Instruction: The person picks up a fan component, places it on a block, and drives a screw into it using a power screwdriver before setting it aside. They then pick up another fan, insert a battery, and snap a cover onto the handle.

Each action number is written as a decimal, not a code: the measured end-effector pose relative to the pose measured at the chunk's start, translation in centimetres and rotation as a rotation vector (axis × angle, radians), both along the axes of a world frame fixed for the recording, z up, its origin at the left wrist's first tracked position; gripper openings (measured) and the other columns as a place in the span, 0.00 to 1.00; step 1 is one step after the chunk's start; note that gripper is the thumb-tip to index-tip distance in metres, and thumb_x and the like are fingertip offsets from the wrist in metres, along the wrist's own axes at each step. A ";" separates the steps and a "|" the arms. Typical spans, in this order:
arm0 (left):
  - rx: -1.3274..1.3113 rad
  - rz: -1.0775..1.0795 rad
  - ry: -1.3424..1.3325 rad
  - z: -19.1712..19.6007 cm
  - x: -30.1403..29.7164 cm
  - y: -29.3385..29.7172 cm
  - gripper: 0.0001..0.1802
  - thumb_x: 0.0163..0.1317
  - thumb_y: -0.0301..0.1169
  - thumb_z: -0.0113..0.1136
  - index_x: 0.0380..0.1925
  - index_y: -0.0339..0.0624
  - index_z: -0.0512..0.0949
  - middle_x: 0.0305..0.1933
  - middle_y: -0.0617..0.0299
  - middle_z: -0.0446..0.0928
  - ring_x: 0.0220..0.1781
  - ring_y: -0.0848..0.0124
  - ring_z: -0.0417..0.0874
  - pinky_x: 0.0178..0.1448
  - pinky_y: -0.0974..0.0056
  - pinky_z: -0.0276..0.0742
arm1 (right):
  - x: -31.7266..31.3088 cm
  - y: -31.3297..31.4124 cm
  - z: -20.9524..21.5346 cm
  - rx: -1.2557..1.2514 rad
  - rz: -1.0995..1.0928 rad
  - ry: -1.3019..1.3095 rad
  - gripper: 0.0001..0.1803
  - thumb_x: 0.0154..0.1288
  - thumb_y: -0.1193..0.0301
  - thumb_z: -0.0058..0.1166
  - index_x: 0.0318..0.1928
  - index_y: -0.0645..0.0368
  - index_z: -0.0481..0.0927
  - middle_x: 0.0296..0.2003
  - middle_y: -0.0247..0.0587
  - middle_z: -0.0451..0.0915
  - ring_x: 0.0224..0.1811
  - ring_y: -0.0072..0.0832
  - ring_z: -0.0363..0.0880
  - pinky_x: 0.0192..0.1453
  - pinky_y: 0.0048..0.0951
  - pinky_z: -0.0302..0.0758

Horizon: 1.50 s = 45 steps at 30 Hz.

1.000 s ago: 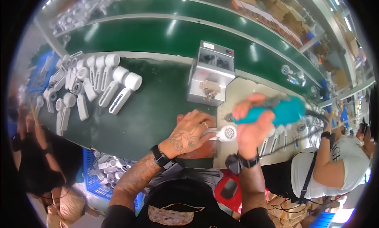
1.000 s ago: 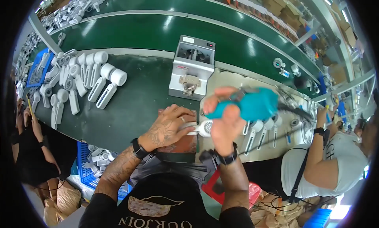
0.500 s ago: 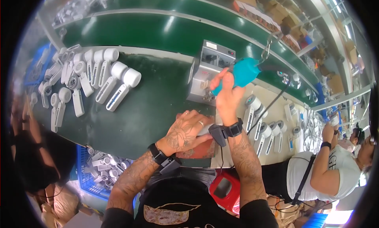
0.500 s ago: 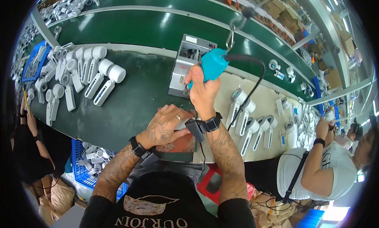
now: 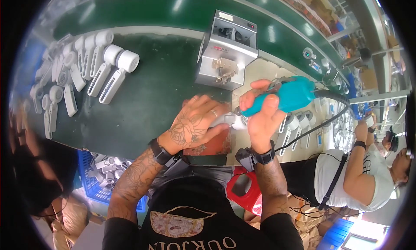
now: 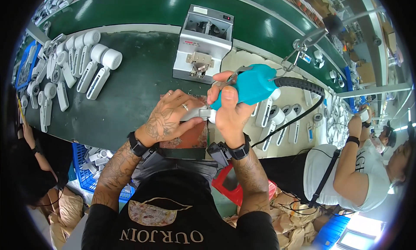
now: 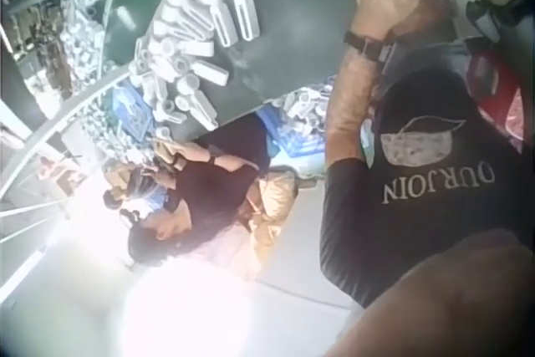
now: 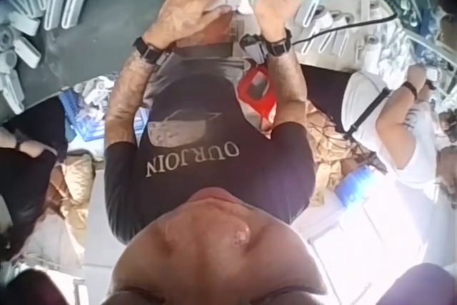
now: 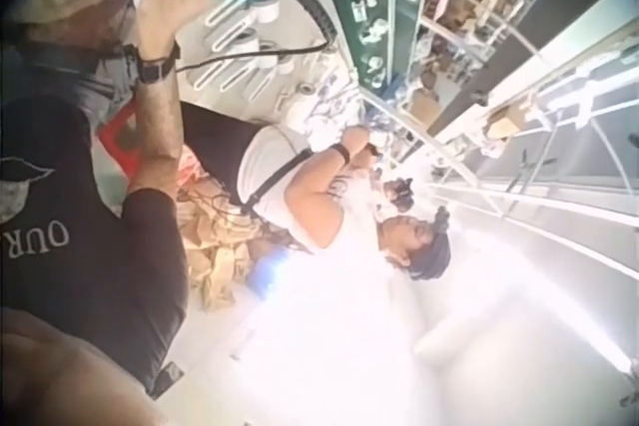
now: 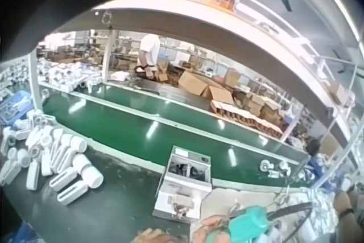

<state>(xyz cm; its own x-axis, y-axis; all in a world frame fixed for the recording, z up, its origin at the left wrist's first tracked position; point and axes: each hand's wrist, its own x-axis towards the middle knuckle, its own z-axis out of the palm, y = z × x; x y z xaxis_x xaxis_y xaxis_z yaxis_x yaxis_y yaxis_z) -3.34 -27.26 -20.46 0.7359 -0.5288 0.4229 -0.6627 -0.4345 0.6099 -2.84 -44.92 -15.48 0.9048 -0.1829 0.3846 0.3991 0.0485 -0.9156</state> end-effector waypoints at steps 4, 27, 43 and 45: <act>-0.005 0.000 0.004 0.0 -0.1 -0.1 0.21 0.61 0.40 0.70 0.52 0.47 0.82 0.52 0.62 0.82 0.51 0.60 0.78 0.54 0.53 0.72 | 0.0 0.0 -0.3 -0.037 0.066 0.026 0.32 0.76 0.44 0.51 0.46 0.67 0.71 0.23 0.41 0.73 0.25 0.30 0.73 0.31 0.31 0.72; -0.032 0.020 -0.066 -0.2 -0.6 0.5 0.21 0.59 0.34 0.65 0.53 0.45 0.81 0.48 0.61 0.81 0.49 0.60 0.78 0.53 0.53 0.73 | 7.1 3.6 2.3 -0.110 -0.023 -0.169 0.18 0.81 0.58 0.46 0.43 0.63 0.75 0.23 0.36 0.76 0.25 0.24 0.76 0.30 0.28 0.73; 0.030 -0.066 0.004 0.3 0.2 -0.3 0.21 0.64 0.33 0.61 0.58 0.45 0.77 0.51 0.56 0.78 0.55 0.54 0.76 0.61 0.49 0.71 | -1.7 -1.0 2.1 0.035 0.069 0.025 0.41 0.70 0.35 0.50 0.48 0.68 0.72 0.22 0.39 0.73 0.25 0.30 0.74 0.31 0.32 0.72; 0.006 -0.104 0.057 0.3 0.4 0.0 0.18 0.66 0.33 0.61 0.55 0.42 0.80 0.54 0.58 0.79 0.53 0.54 0.76 0.59 0.52 0.70 | -2.9 -1.2 0.9 0.018 0.047 0.021 0.41 0.70 0.35 0.51 0.48 0.68 0.72 0.22 0.40 0.73 0.25 0.30 0.74 0.31 0.32 0.72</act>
